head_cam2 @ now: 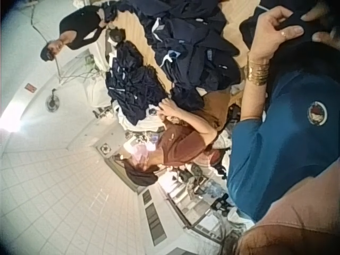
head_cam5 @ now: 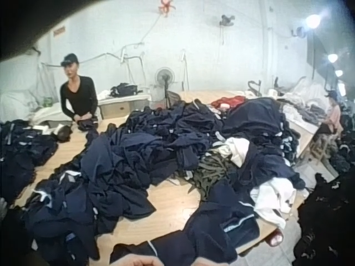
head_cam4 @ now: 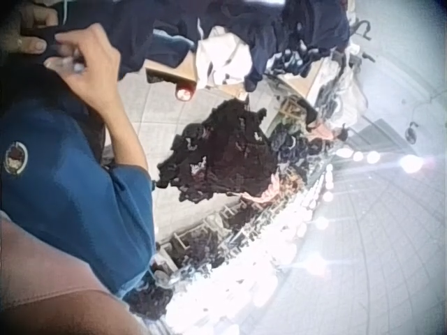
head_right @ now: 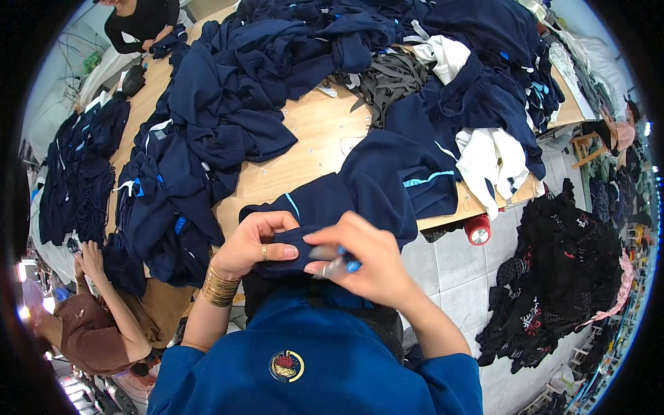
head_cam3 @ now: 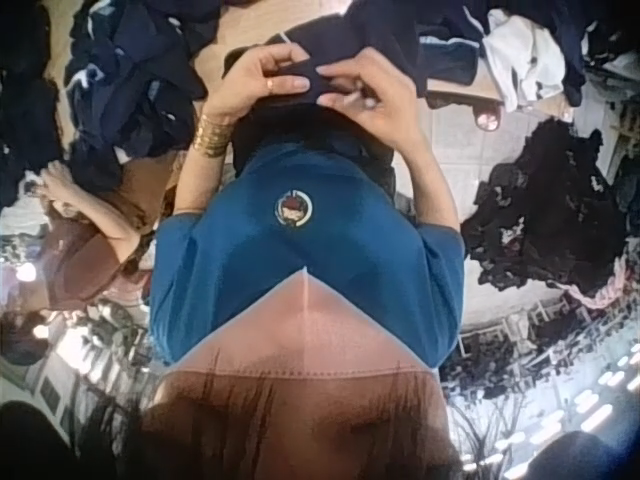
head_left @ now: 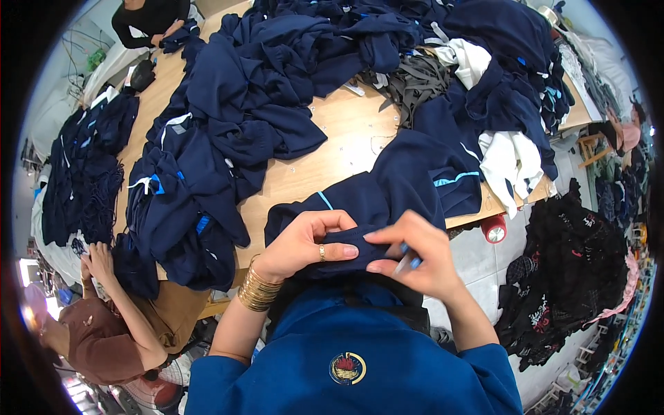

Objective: Trimming loose threads from blue athletic shorts using snips at a garment factory.

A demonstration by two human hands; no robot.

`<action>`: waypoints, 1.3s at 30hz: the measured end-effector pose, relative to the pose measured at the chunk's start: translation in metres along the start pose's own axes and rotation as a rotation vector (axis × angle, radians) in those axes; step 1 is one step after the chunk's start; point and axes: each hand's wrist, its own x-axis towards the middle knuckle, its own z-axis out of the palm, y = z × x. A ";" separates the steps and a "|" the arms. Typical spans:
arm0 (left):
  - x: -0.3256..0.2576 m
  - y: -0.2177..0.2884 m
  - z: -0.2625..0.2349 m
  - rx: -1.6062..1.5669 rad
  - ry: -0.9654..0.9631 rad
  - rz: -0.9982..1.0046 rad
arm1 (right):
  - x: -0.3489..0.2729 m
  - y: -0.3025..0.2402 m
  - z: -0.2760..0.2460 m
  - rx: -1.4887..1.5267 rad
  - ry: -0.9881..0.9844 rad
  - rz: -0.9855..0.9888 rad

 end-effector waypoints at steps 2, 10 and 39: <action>0.002 -0.001 -0.001 -0.023 0.045 0.017 | -0.004 0.001 0.006 -0.155 0.043 -0.126; -0.004 0.004 -0.004 0.022 0.052 0.008 | 0.011 0.010 -0.014 0.257 0.155 0.158; -0.045 0.048 -0.047 0.201 0.406 0.288 | 0.023 -0.010 -0.041 0.772 0.403 0.372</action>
